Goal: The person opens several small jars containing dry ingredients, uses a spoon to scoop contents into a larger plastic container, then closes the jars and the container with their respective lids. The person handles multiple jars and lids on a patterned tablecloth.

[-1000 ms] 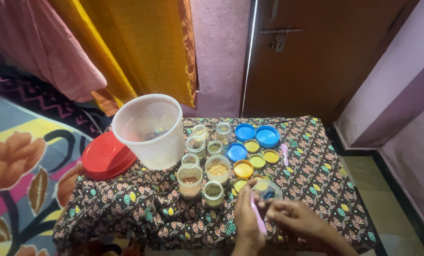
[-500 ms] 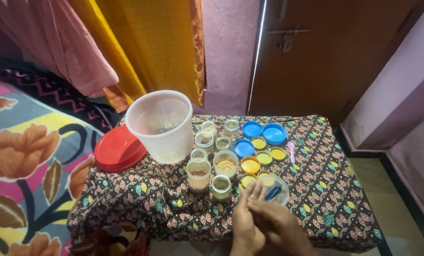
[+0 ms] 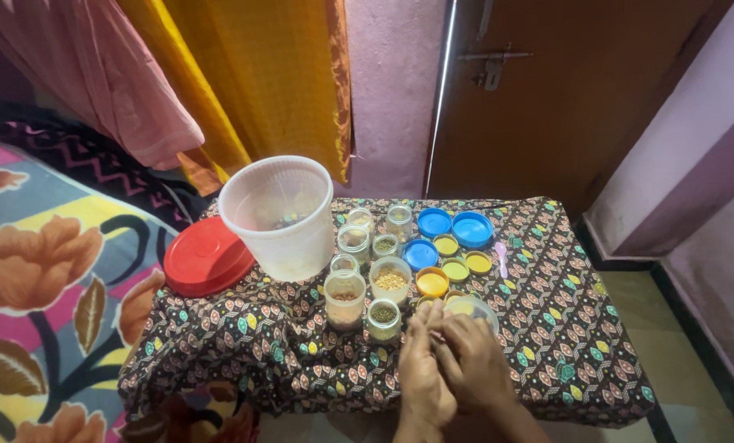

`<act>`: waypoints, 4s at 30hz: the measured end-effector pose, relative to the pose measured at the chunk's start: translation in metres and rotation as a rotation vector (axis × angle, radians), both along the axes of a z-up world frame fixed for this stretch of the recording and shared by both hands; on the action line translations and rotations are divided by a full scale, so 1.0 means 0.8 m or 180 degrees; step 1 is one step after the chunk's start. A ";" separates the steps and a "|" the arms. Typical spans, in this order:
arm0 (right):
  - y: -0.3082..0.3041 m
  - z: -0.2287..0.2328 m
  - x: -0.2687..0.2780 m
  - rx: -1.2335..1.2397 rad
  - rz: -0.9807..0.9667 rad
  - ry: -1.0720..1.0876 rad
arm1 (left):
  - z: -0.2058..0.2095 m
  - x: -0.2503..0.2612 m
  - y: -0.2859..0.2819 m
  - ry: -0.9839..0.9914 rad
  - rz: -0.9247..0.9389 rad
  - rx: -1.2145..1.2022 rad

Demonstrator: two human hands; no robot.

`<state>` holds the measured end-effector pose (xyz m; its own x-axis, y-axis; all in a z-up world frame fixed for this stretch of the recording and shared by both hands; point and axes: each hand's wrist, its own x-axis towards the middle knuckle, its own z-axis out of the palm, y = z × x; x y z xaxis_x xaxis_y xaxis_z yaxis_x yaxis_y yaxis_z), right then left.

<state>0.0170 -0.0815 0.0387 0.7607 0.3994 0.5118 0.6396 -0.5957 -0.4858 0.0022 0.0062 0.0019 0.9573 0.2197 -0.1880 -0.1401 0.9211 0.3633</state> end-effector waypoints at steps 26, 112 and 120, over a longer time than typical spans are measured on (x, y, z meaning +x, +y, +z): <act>-0.026 -0.063 0.020 0.1074 0.0728 0.2880 | 0.012 0.004 0.001 0.0464 0.0906 0.0379; -0.139 -0.003 0.105 0.3021 0.0322 0.3110 | -0.001 0.064 -0.072 0.0597 -0.0381 0.1315; -0.093 0.008 0.060 0.0963 0.1031 0.0163 | 0.019 0.037 -0.071 0.0287 -0.0157 0.1539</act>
